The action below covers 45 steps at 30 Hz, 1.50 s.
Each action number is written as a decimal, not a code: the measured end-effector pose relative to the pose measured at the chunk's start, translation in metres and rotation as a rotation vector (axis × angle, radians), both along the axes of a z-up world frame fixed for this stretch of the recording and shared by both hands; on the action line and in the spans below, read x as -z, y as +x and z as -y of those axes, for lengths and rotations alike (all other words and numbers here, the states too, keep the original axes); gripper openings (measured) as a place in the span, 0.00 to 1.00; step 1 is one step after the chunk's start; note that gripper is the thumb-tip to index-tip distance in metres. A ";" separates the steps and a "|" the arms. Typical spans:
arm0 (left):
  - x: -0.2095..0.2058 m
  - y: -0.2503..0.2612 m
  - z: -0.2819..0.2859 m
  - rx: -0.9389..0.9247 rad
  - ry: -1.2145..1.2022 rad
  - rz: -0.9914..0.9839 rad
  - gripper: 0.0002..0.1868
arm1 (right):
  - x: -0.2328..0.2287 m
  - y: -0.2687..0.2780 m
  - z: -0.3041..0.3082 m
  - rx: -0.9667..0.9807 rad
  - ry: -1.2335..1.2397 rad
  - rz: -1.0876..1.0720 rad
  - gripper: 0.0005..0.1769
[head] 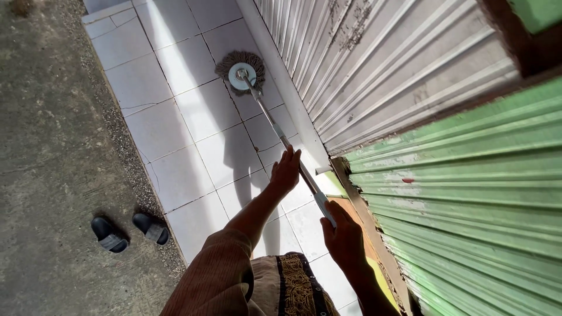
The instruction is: Mopping the tiled area of an outdoor entryway floor.
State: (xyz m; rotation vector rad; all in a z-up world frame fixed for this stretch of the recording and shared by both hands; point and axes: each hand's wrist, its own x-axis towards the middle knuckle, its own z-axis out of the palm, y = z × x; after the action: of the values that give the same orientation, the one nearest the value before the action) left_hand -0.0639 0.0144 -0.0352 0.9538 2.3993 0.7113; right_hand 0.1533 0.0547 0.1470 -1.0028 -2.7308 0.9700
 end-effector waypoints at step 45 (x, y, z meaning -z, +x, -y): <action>-0.023 0.090 0.038 0.100 -0.160 -0.043 0.27 | -0.047 0.082 0.057 -0.060 0.109 -0.049 0.24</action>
State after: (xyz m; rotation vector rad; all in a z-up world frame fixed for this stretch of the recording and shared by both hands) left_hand 0.0262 -0.0236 -0.0121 1.0229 2.3850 0.4589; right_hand 0.2350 -0.0020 0.1944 -0.8722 -2.7540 0.8322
